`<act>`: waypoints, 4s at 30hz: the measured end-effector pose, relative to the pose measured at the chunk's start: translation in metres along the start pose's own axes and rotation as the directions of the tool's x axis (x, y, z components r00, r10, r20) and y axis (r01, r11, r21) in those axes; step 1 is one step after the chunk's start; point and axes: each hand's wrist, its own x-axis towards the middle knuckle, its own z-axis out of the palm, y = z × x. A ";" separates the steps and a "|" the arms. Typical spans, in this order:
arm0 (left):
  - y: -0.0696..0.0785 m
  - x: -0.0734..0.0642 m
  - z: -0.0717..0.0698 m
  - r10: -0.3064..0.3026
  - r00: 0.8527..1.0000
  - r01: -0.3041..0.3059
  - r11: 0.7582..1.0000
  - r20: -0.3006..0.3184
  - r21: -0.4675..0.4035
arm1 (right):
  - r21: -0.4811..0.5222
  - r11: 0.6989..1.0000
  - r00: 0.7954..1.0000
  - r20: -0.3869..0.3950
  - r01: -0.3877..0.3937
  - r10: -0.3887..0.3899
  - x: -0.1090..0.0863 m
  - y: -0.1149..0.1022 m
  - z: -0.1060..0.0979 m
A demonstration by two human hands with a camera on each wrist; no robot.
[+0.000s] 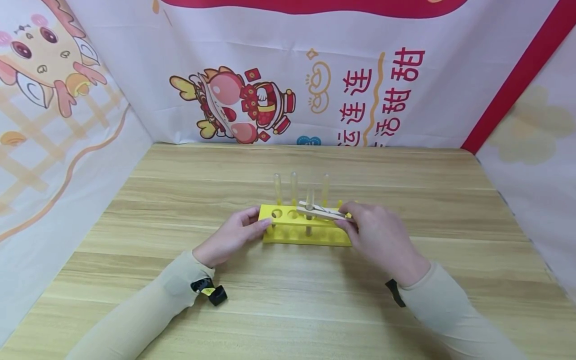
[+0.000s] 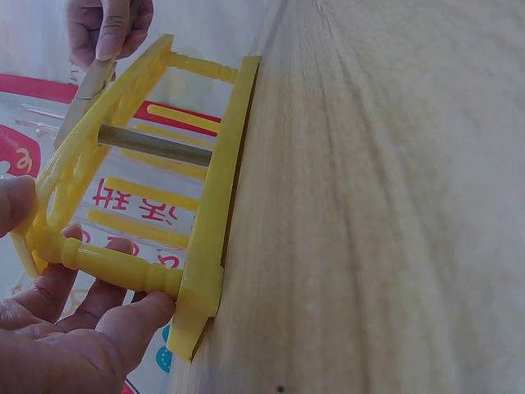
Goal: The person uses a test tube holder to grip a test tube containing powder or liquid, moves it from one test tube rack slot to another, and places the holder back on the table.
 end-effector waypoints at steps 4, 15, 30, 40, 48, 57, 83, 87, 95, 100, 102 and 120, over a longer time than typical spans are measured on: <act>-0.001 0.000 0.000 0.004 1.000 -0.004 1.000 -0.002 0.004 | -0.009 1.000 1.000 -0.013 0.011 -0.011 0.000 0.000 0.001; 0.000 0.000 0.000 -0.004 1.000 0.004 1.000 -0.003 0.005 | -0.034 0.999 0.998 -0.054 -0.012 0.010 0.000 -0.003 0.001; 0.000 -0.001 -0.001 0.008 1.000 -0.008 1.000 0.003 0.007 | -0.068 0.998 0.988 -0.153 0.010 -0.020 -0.002 -0.004 0.003; 0.001 -0.002 0.000 0.022 1.000 -0.022 1.000 0.003 0.009 | -0.063 0.998 0.981 -0.191 0.022 -0.033 -0.002 -0.006 0.000; 0.000 -0.001 0.000 0.015 1.000 -0.015 1.000 0.003 0.000 | -0.060 0.998 0.980 -0.195 0.021 -0.032 -0.001 -0.009 -0.005; 0.001 -0.001 0.000 0.006 1.000 -0.006 1.000 0.005 -0.004 | -0.069 0.997 0.971 -0.231 0.036 -0.052 0.002 -0.011 -0.013; -0.001 -0.001 0.000 0.004 1.000 -0.004 1.000 0.003 0.007 | -0.078 0.997 0.959 -0.279 0.025 -0.046 0.008 -0.017 -0.030; -0.002 -0.001 0.000 0.001 1.000 -0.001 1.000 -0.001 0.010 | -0.059 0.998 0.960 -0.277 0.017 -0.033 0.008 -0.016 -0.032; -0.001 -0.001 0.000 -0.002 1.000 0.002 1.000 0.002 0.004 | -0.054 0.998 0.945 -0.321 0.037 -0.052 0.008 -0.010 -0.036; -0.001 -0.001 0.000 -0.004 1.000 0.004 1.000 0.001 0.006 | -0.047 0.999 0.946 -0.324 0.011 -0.025 0.007 -0.007 -0.041; 0.000 -0.002 0.001 -0.001 1.000 0.001 1.000 0.001 0.006 | -0.045 0.999 0.948 -0.319 -0.007 -0.008 0.007 -0.005 -0.043; 0.001 -0.002 0.001 -0.016 1.000 0.016 1.000 -0.008 0.004 | -0.067 0.982 0.938 -0.313 -0.175 0.146 -0.008 0.033 -0.048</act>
